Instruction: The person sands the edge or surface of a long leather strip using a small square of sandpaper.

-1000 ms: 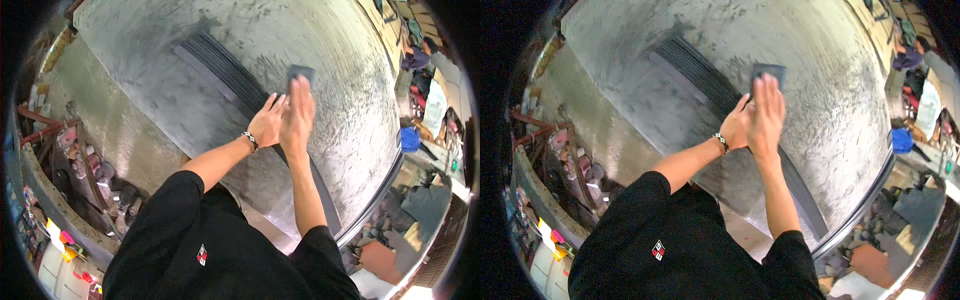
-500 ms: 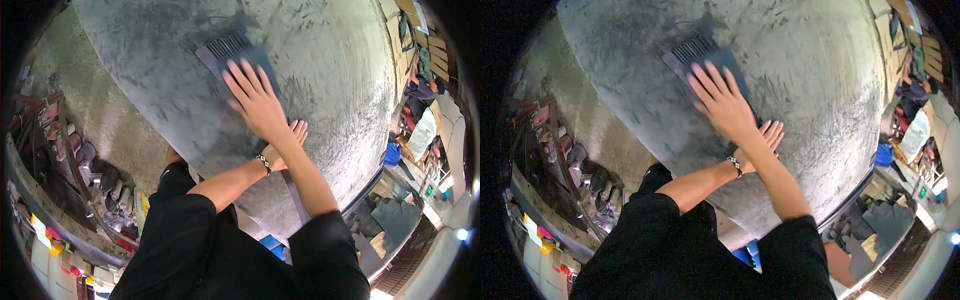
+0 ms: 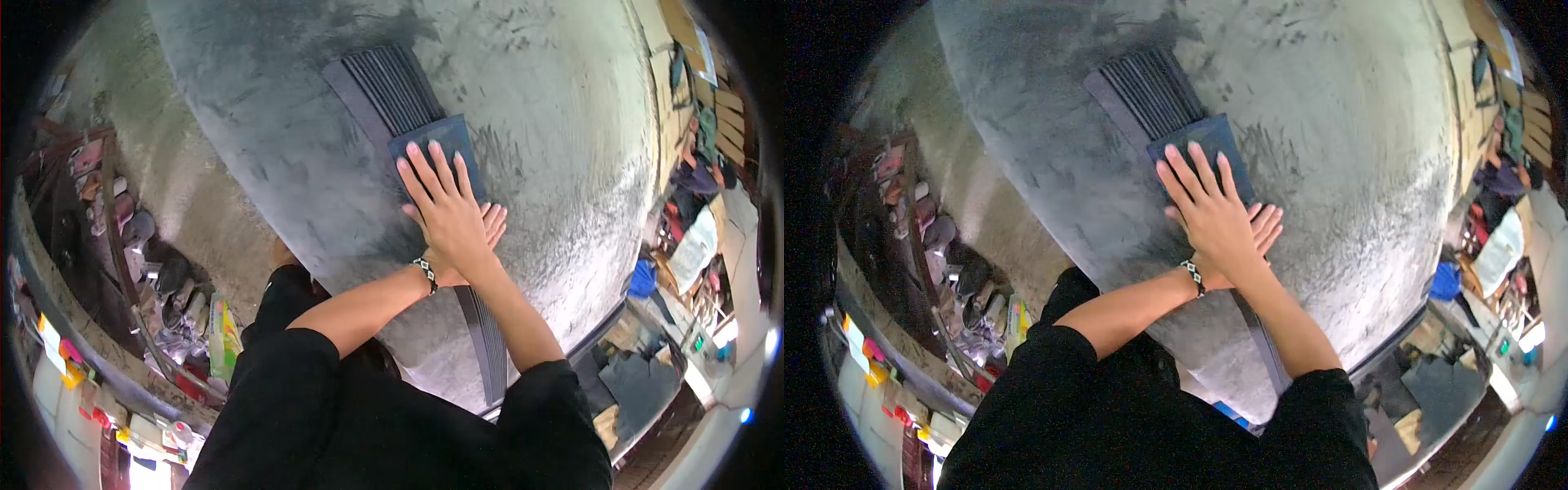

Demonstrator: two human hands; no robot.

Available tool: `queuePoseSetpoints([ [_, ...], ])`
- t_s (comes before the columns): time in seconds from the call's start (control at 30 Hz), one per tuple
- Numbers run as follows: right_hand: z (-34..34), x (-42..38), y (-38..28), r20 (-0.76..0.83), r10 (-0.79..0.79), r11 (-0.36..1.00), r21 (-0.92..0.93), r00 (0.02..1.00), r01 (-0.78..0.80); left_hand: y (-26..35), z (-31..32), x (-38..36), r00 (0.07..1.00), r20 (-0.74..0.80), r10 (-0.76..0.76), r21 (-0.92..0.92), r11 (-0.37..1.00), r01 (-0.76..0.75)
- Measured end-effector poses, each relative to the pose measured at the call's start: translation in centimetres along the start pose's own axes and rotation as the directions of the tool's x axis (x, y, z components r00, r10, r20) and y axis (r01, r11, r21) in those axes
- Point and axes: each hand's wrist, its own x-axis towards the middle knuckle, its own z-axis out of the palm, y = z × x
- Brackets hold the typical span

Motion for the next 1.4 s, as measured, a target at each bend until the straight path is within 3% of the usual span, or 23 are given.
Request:
queuePoseSetpoints([
  [0.17,2.0,17.5,-0.6,-0.446,0.004,0.995,0.089,0.895,0.04,-0.1,1.6,-0.3,0.995,0.084,0.056,0.227,0.971,-0.074],
  [0.27,1.5,12.4,0.6,-0.398,-0.079,0.994,0.037,0.914,0.102,0.9,-0.8,-0.5,0.981,0.195,0.019,0.106,0.994,-0.04],
  [0.3,0.7,7.9,1.2,-0.273,-0.058,0.995,0.06,0.96,0.077,0.2,-2.4,0.2,0.976,0.218,0.008,0.068,0.997,-0.023],
  [0.33,0.3,3.0,1.3,-0.143,-0.033,0.995,0.084,0.989,0.045,0.2,-1.6,0.0,0.993,0.118,0.0,-0.022,1.0,0.003],
  [0.4,0.9,-0.7,1.2,-0.075,0.026,0.995,0.096,0.997,-0.019,0.3,1.5,-0.9,0.996,-0.065,-0.065,-0.201,0.978,0.051],
  [0.43,1.3,-1.4,1.2,-0.043,0.068,0.992,0.108,0.997,-0.063,-0.4,1.2,-0.7,0.999,-0.03,-0.034,-0.114,0.993,0.031],
  [0.53,1.3,12.1,0.6,-0.429,0.079,0.996,0.078,0.9,-0.05,-0.1,-0.2,-0.2,0.993,0.103,0.053,0.166,0.984,-0.07],
  [0.57,2.5,15.7,0.9,-0.515,0.091,0.993,0.107,0.852,-0.041,0.1,-0.1,-0.2,0.995,0.089,0.055,0.168,0.983,-0.069],
  [0.6,3.7,17.8,0.8,-0.527,0.133,0.988,0.135,0.839,-0.071,-0.2,-0.1,-0.2,0.995,0.076,0.058,0.174,0.982,-0.071],
  [0.7,1.4,9.7,1.2,-0.433,0.052,0.973,0.225,0.9,0.052,-0.7,-0.3,-0.2,0.997,0.054,0.059,0.066,0.996,-0.063],
  [0.77,1.7,0.9,1.0,-0.258,0.152,0.965,0.247,0.954,-0.087,-0.2,-1.1,-0.2,0.998,0.061,0.03,-0.014,0.999,-0.029],
  [0.87,2.2,-2.4,-0.5,-0.18,0.307,0.93,0.265,0.935,-0.254,-0.1,1.1,-0.6,0.999,-0.05,0.012,-0.07,0.997,-0.015],
  [0.93,2.9,4.3,-1.2,-0.352,0.362,0.918,0.298,0.863,-0.263,0.1,-1.2,-0.8,0.998,0.021,0.052,0.009,0.999,-0.052],
  [1.0,2.5,11.9,-0.7,-0.484,0.318,0.92,0.365,0.815,-0.142,0.1,-3.1,0.2,0.993,0.064,0.095,0.088,0.991,-0.101],
  [1.03,1.1,14.6,-0.2,-0.389,0.305,0.866,0.494,0.869,-0.082,0.5,-3.1,0.2,0.993,0.065,0.101,0.066,0.992,-0.105],
  [1.07,1.1,16.9,-0.4,-0.425,0.321,0.812,0.584,0.846,-0.015,0.2,-3.1,0.3,0.991,0.067,0.112,0.05,0.992,-0.116],
  [1.13,-5.0,15.0,-1.9,-0.575,0.366,0.749,0.648,0.731,0.135,-0.5,-3.5,0.6,0.986,0.099,0.137,0.016,0.99,-0.14],
  [1.23,-9.9,6.0,-1.4,-0.737,0.431,0.737,0.62,0.52,0.268,-2.5,-6.4,1.1,0.972,0.23,0.054,0.027,0.998,-0.062],
  [1.27,-11.4,0.9,-2.9,-0.545,0.642,0.655,0.755,0.539,-0.017,-4.6,-8.8,1.7,0.971,0.231,0.065,0.254,0.959,-0.125],
  [1.3,-10.1,-2.2,-2.9,-0.513,0.757,0.561,0.828,0.405,0.001,-6.7,-11.2,2.2,0.97,0.232,0.076,0.467,0.866,-0.18],
  [1.33,-8.8,-5.4,-2.9,-0.464,0.847,0.467,0.883,0.258,0.055,-8.3,-12.9,3.8,0.985,0.158,-0.069,0.281,0.959,0.022],
  [1.37,-8.4,-8.9,-3.5,-0.428,0.892,0.448,0.877,0.142,-0.171,-11.7,-13.2,3.9,0.997,0.07,-0.014,0.303,0.953,-0.008],
  [1.4,-7.7,-12.1,-4.2,-0.407,0.913,0.38,0.839,0.014,-0.388,-14.1,-14.4,4.0,0.994,0.09,0.058,0.376,0.922,-0.087],
])
